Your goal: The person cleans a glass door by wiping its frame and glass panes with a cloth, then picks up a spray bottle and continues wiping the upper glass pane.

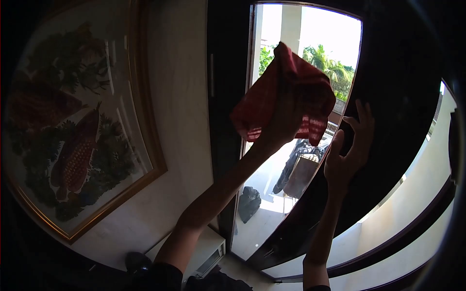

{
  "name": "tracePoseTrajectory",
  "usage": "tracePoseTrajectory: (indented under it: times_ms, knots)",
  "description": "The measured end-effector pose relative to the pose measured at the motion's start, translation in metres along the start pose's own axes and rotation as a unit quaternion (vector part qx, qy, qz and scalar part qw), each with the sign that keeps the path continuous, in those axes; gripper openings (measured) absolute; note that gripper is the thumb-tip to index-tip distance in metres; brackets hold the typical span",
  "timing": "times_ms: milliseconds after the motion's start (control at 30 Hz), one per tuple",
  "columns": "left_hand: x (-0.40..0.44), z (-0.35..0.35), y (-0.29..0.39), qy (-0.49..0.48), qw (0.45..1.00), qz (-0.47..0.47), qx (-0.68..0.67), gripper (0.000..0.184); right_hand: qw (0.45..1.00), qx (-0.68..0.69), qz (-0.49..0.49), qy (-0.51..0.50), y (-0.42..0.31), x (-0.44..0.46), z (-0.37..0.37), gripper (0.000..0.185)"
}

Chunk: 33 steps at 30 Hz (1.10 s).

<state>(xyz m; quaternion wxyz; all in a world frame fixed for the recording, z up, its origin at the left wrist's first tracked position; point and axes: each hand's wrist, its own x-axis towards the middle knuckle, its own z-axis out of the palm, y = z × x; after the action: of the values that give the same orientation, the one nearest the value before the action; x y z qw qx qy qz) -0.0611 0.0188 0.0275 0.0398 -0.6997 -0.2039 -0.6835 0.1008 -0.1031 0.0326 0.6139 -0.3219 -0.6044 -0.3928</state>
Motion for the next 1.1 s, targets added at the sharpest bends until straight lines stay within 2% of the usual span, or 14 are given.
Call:
tracePoseTrajectory:
  times_ms: [33,67,100,200,267,333,433,500,567,733,767,867,1000,1100]
  knots:
    - [0.031,-0.014,0.008,-0.035,0.991,0.111,0.072,0.060,1.000,0.001,-0.008,0.004,0.003,-0.001,0.002,0.025]
    - [0.060,-0.022,0.019,-0.002,0.972,0.210,0.105,0.062,1.000,-0.017,-0.015,0.004,0.006,-0.003,0.004,0.027]
    - [0.078,-0.027,0.034,-0.005,0.982,0.177,0.068,0.064,1.000,-0.010,-0.013,0.002,0.006,-0.006,0.003,0.027]
    - [0.064,-0.020,0.041,0.010,0.978,0.151,0.144,0.079,1.000,0.001,-0.024,0.018,0.009,-0.002,0.008,0.031]
    - [0.022,-0.010,0.038,-0.005,0.980,0.112,0.163,0.091,0.997,0.062,0.022,0.039,0.004,-0.004,0.009,0.038]
    - [-0.034,-0.001,0.047,-0.035,0.983,0.047,0.172,0.095,0.996,0.079,0.020,0.038,0.001,-0.003,0.004,0.040]
    - [-0.138,0.026,0.036,-0.061,0.992,-0.001,0.110,0.090,0.995,0.092,0.011,0.033,0.003,-0.004,0.002,0.044]
    - [-0.197,0.043,0.018,-0.124,0.990,-0.025,0.055,0.084,0.998,0.059,-0.019,0.014,0.006,-0.006,-0.002,0.042]
    - [-0.191,0.035,0.024,-0.156,0.985,-0.079,0.000,0.080,0.996,0.082,-0.015,0.011,0.007,-0.006,-0.003,0.041]
    - [-0.060,0.008,0.041,-0.069,0.997,0.019,0.028,0.071,0.988,0.146,-0.013,0.040,0.007,-0.002,-0.004,0.040]
    - [-0.027,0.003,0.041,-0.076,0.991,0.058,0.097,0.070,0.984,0.167,-0.009,0.054,0.006,-0.004,-0.004,0.040]
    - [0.035,0.005,0.065,-0.003,0.982,0.140,0.129,0.076,0.976,0.202,-0.011,0.075,0.007,-0.005,-0.002,0.042]
    - [0.018,0.017,0.076,-0.011,0.986,0.111,0.127,0.079,0.977,0.182,-0.029,0.107,0.013,-0.003,-0.003,0.042]
    - [-0.037,0.023,0.070,-0.044,0.985,0.067,0.150,0.076,0.976,0.185,-0.030,0.111,0.009,0.000,-0.005,0.040]
